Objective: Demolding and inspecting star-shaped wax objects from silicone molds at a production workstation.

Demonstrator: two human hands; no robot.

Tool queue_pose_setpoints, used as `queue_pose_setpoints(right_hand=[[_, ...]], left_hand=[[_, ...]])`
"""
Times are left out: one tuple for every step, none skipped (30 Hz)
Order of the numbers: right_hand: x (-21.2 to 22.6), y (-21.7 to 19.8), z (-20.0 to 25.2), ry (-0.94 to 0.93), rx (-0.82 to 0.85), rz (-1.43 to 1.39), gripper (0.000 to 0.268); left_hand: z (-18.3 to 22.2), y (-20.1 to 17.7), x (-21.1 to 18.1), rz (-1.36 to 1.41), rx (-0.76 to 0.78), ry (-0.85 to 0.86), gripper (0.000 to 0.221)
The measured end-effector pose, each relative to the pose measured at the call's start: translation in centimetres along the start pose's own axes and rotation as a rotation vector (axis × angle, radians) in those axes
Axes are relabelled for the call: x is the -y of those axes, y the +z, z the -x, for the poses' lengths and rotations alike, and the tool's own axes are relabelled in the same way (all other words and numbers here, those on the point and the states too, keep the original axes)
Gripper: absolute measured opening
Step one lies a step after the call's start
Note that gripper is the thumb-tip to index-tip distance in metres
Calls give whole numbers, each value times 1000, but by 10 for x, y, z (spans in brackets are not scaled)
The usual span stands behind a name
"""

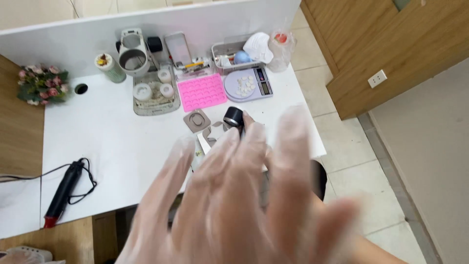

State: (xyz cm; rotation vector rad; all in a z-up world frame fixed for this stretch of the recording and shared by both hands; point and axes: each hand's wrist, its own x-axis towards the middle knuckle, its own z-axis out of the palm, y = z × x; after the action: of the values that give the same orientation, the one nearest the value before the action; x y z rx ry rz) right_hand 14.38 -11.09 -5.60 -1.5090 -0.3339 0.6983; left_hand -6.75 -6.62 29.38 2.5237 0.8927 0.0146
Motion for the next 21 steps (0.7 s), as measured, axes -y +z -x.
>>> queue_pose_setpoints(right_hand=[[5,1,-6,-20,1,-2,58],[10,3,-11,-34,-3,3,58],[14,5,-15,-41,-9,2,58],[18,7,-18,-55,-11,-5,58],[21,6,-16,-56,-10,1,59],[23,5,-14,-58,-9,6,59],[25,7,-16,-66,2,4,59],[28,9,-17,-13,14,-60,57],[30,9,-15,43,23,-124,55],[30,8,-15,38,29,-125,55],[30,8,-15,11,51,-139,55],[29,8,-16,-16,72,-154,55],[28,7,-16,-21,75,-156,55],[26,6,-16,-24,60,-114,56],[25,6,-17,-27,45,-75,58],[24,6,-18,-33,47,-79,58],[23,6,-19,-49,18,-27,58],[22,6,-19,-64,-11,25,59],[24,7,-18,-69,-11,23,59],[26,8,-17,-55,-14,36,58],[28,7,-16,-42,-17,51,58]], left_hand=[[-2,-4,0,-1,-17,2,68],[-4,-9,1,-2,-34,4,68],[-7,-14,1,-7,-44,5,68],[-27,4,13,-12,-54,6,69],[-41,26,24,-10,-61,-2,69],[-53,51,34,-8,-67,-11,69],[-68,86,54,-10,-78,-15,69],[-84,122,74,23,-79,-28,78],[-99,157,92,56,-75,-37,87],[-105,170,95,54,-83,-39,87],[-112,184,99,44,-65,-40,98],[-118,197,102,33,-46,-40,110],[-122,204,102,31,-52,-39,110],[-125,211,101,41,-93,-28,114],[-129,217,101,49,-133,-16,117],[-133,218,101,45,-139,-14,117],[-134,220,100,79,-219,5,118],[-136,222,100,113,-299,24,120],[-139,224,102,111,-302,26,120],[-142,226,103,59,-308,74,117],[-145,228,104,9,-314,121,114]])
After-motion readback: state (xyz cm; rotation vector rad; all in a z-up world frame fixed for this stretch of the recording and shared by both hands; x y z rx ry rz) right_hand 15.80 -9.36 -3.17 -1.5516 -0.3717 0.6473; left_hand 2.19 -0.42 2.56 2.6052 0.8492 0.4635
